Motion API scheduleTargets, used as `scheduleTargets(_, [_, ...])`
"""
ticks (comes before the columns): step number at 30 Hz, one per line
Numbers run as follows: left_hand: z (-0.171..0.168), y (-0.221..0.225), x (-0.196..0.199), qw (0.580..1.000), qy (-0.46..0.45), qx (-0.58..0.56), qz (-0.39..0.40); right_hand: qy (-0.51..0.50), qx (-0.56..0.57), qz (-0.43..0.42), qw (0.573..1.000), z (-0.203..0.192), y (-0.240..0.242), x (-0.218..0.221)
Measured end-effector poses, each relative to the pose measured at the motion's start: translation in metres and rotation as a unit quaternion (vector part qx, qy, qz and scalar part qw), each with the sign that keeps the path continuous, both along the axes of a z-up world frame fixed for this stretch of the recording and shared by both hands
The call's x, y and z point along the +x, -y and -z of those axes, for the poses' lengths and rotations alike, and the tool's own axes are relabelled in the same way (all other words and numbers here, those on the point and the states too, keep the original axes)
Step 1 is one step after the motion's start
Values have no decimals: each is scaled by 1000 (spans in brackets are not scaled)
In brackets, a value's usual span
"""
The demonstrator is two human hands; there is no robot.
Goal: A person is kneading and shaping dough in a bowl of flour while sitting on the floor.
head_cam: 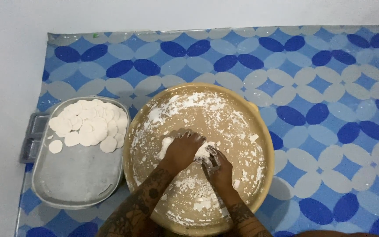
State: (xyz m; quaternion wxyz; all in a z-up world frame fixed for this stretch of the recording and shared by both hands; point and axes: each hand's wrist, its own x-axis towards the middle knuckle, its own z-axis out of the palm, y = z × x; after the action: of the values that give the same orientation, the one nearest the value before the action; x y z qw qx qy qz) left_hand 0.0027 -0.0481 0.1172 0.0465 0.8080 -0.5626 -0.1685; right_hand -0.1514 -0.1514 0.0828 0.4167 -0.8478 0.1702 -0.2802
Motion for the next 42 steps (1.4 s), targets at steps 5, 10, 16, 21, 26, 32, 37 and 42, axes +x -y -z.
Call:
scheduleTargets(5, [-17,-1,-2,1000,-13,16,-6,0,-16,-8,1000,7,7,6])
scheduleTargets(10, [7,2,0,999,1,51,6,-52,139,45,988,-13,3,15])
scheduleTargets(16, [5,2,5,996,-23,84,5,-101,344,90,929,-46,4,14])
scheduleTargets(21, [13,2,10,994,-31,104,-9,-31,442,32,896,-13,16,9])
scheduleTargets(26, [-15,0,11,994,-59,87,-26,-36,189,-44,980,-40,15,23])
scheduleTargets(32, [-6,0,9,994,-60,91,-16,-126,202,21,971,-35,13,41])
scheduleTargets(37, [-15,-2,4,996,-49,70,-39,-123,376,104,912,-37,7,46])
scheduleTargets(42, [10,-2,4,997,-35,43,-60,-25,605,87,791,-37,28,29])
